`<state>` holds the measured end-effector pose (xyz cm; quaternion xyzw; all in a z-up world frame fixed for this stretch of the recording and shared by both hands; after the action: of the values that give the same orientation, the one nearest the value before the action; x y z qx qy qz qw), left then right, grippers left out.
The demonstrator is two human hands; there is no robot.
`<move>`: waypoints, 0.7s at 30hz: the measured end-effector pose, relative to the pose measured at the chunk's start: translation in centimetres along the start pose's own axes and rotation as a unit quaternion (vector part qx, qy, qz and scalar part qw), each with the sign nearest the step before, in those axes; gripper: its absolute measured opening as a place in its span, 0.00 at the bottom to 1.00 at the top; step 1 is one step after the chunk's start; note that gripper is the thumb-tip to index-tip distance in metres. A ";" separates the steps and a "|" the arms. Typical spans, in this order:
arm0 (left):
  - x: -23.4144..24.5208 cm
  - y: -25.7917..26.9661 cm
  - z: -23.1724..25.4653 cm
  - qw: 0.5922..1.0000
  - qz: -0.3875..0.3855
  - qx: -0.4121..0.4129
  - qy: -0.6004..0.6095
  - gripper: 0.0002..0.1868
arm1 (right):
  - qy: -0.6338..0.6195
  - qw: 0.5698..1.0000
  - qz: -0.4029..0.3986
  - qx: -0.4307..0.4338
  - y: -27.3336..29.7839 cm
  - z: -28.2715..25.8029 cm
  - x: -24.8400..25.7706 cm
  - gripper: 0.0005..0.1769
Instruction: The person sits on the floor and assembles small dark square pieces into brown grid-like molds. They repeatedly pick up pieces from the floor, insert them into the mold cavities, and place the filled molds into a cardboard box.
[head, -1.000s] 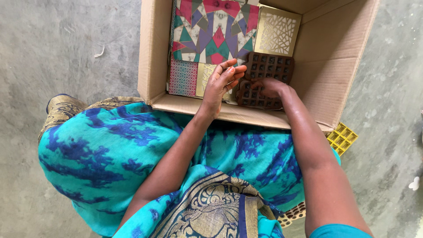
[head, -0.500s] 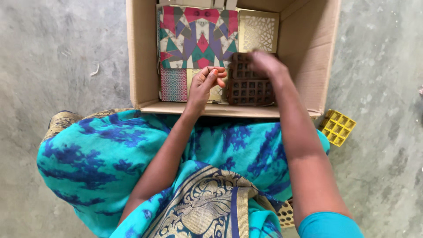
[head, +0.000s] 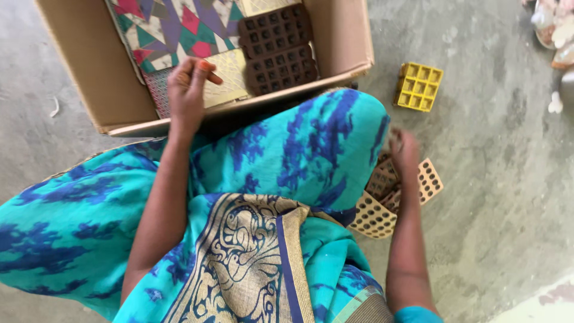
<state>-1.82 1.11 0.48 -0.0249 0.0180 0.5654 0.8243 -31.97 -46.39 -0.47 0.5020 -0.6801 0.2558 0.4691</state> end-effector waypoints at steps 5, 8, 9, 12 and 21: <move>0.5 0.2 0.0 0.999 -0.008 -0.017 0.049 0.07 | 0.001 0.978 0.053 -0.203 13.7 8.5 -8.0 0.14; 0.3 0.4 0.0 0.997 -0.008 -0.017 0.074 0.05 | 0.045 0.967 0.128 -0.215 15.3 8.9 -10.2 0.12; 0.3 0.6 0.2 0.998 -0.010 -0.025 0.055 0.05 | 0.070 0.964 0.154 -0.203 14.6 8.8 -10.7 0.12; 0.0 1.2 0.8 1.000 -0.006 -0.023 -0.002 0.05 | 0.072 0.983 0.144 -0.094 11.9 8.0 -12.1 0.18; 0.0 3.6 3.1 0.988 0.003 -0.038 -0.153 0.06 | 0.021 0.988 0.054 -0.140 7.6 4.1 -17.8 0.43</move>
<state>-5.20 2.57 3.47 0.0301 -0.1298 0.5653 0.8141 -39.54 -39.14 -17.25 0.3882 -0.7255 0.1938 0.5342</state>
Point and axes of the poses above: each hand's wrist, its own y-axis away from the middle knuckle, its own x-axis out of the back of the hand, z = x × y, the point moved 2 cm from there along -y, towards the middle knuckle, and after that the axes turned 5 degrees about -z, right-handed, at the moved point
